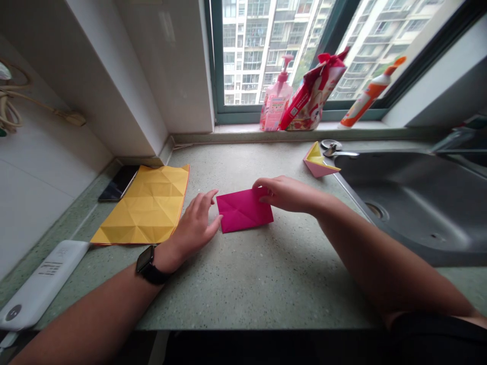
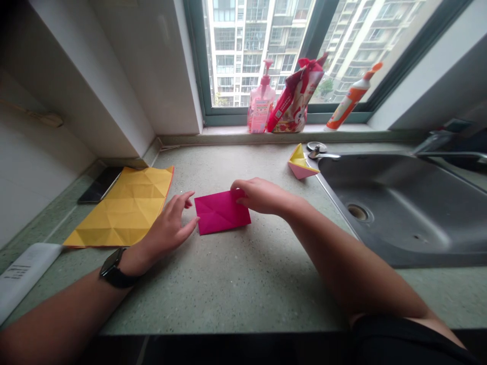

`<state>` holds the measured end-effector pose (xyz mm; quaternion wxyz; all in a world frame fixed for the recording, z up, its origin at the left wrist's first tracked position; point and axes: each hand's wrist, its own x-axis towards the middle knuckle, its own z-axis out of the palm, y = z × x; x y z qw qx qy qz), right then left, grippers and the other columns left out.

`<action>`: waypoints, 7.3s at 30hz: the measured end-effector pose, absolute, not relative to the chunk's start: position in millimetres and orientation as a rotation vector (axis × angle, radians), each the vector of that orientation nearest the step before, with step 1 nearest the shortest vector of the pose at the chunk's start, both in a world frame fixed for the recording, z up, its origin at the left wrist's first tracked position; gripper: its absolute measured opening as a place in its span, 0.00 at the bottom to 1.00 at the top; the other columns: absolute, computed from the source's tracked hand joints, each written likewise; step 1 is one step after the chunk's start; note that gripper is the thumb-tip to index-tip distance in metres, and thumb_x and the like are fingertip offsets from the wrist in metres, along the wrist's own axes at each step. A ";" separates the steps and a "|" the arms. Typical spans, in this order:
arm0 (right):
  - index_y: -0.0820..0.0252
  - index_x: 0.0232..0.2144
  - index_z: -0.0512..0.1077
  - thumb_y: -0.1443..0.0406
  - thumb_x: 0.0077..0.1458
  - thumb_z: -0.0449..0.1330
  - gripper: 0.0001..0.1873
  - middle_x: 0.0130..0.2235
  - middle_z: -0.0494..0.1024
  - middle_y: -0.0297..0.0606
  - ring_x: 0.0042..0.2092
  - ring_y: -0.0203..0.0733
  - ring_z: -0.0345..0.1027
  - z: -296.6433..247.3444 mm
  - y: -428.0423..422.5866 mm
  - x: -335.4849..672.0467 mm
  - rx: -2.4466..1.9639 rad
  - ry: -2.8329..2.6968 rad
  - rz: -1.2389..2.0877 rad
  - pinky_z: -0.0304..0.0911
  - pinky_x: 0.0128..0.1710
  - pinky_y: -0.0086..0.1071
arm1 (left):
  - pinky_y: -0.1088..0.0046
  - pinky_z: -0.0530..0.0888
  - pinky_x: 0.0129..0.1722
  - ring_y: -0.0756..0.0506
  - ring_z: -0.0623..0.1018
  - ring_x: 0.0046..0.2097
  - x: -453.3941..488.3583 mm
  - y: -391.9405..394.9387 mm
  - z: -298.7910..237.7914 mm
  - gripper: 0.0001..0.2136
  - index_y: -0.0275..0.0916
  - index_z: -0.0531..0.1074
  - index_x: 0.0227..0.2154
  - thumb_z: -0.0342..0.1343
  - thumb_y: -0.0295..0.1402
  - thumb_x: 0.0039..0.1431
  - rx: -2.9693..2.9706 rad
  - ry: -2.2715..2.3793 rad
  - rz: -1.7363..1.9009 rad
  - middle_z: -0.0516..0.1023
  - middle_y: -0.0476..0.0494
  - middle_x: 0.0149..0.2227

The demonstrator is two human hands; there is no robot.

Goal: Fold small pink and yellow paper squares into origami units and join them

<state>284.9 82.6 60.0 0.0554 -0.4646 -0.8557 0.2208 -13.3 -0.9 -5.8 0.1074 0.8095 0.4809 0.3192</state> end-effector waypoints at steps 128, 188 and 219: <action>0.46 0.75 0.67 0.48 0.47 0.78 0.55 0.73 0.70 0.51 0.72 0.73 0.64 3.4 94.8 297.4 -1.504 -2.831 0.388 0.64 0.68 0.59 | 0.40 0.61 0.75 0.30 0.66 0.75 -23.4 14.2 -18.3 0.28 0.41 0.65 0.72 0.57 0.45 0.76 2.502 1.501 0.354 0.67 0.29 0.74; 0.56 0.37 0.81 0.69 0.66 0.61 0.09 0.41 0.85 0.42 0.41 0.46 0.76 22.9 77.8 266.0 -0.727 -2.825 0.063 0.65 0.46 0.40 | 0.52 0.75 0.60 0.37 0.79 0.54 -21.0 5.1 0.2 0.04 0.40 0.79 0.39 0.60 0.32 0.71 2.493 1.268 0.595 0.82 0.39 0.52; 0.52 0.49 0.84 0.73 0.64 0.63 0.16 0.48 0.89 0.38 0.45 0.45 0.83 44.4 84.9 290.4 -1.036 -2.906 0.653 0.72 0.45 0.35 | 0.52 0.70 0.73 0.36 0.75 0.70 -14.4 -5.4 2.0 0.17 0.43 0.78 0.63 0.60 0.34 0.75 2.514 0.818 0.423 0.76 0.36 0.69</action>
